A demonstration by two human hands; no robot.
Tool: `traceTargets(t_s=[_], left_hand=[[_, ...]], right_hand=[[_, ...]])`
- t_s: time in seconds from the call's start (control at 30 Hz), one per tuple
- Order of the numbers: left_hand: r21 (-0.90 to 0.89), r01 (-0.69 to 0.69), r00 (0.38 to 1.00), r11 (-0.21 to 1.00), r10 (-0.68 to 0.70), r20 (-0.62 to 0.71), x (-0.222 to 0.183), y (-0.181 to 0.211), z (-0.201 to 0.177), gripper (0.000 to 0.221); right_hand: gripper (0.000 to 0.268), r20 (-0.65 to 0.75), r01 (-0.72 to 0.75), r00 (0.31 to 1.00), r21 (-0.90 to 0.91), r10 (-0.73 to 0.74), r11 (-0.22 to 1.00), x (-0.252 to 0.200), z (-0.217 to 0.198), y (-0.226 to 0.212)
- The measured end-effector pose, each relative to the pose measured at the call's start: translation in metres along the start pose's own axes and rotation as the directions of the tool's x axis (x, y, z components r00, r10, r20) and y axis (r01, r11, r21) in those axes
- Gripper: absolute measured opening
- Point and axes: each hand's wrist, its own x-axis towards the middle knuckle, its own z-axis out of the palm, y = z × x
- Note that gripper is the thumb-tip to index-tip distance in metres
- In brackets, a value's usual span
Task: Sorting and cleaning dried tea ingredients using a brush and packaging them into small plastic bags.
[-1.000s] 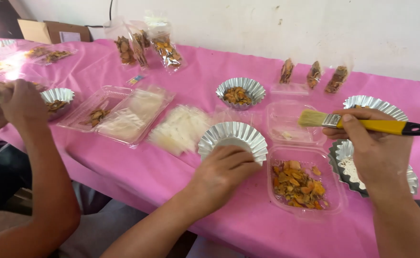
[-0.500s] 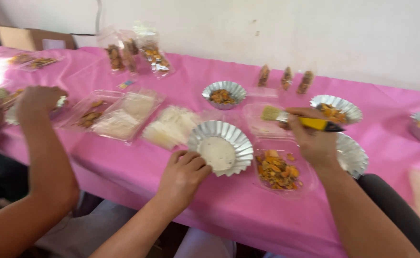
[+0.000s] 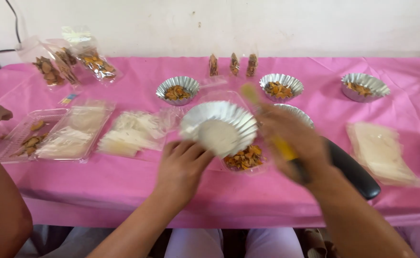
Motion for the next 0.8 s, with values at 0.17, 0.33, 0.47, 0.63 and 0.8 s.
traceTargets(t_s=[0.17,0.33,0.47,0.63,0.8], left_hand=[[-0.07,-0.104,0.994,0.992,0.106,0.022,0.072,0.033,0.106,0.027],[0.067,-0.143,0.978,0.987,0.13,0.163,0.093,0.06,0.182,0.021],[0.005,-0.138,0.836,0.99,0.113,0.537,0.094,0.061,0.189,0.013],[-0.145,0.02,0.711,0.989,0.088,0.697,0.102,0.056,0.178,0.041],[-0.251,0.13,0.825,0.959,0.036,0.564,0.108,0.038,0.123,0.048]], right_hand=[[0.014,-0.291,-0.018,0.956,0.063,0.036,0.998,-0.003,-0.095,-0.019],[0.011,-0.295,-0.183,0.939,0.004,0.176,0.983,-0.037,-0.127,-0.011],[0.011,-0.316,-0.22,0.924,0.023,0.216,0.975,-0.046,-0.126,0.008],[0.027,-0.242,-0.201,0.932,0.275,0.27,0.94,-0.045,-0.074,0.078],[0.042,0.265,-0.165,0.953,0.051,0.146,0.985,-0.043,-0.025,0.102]])
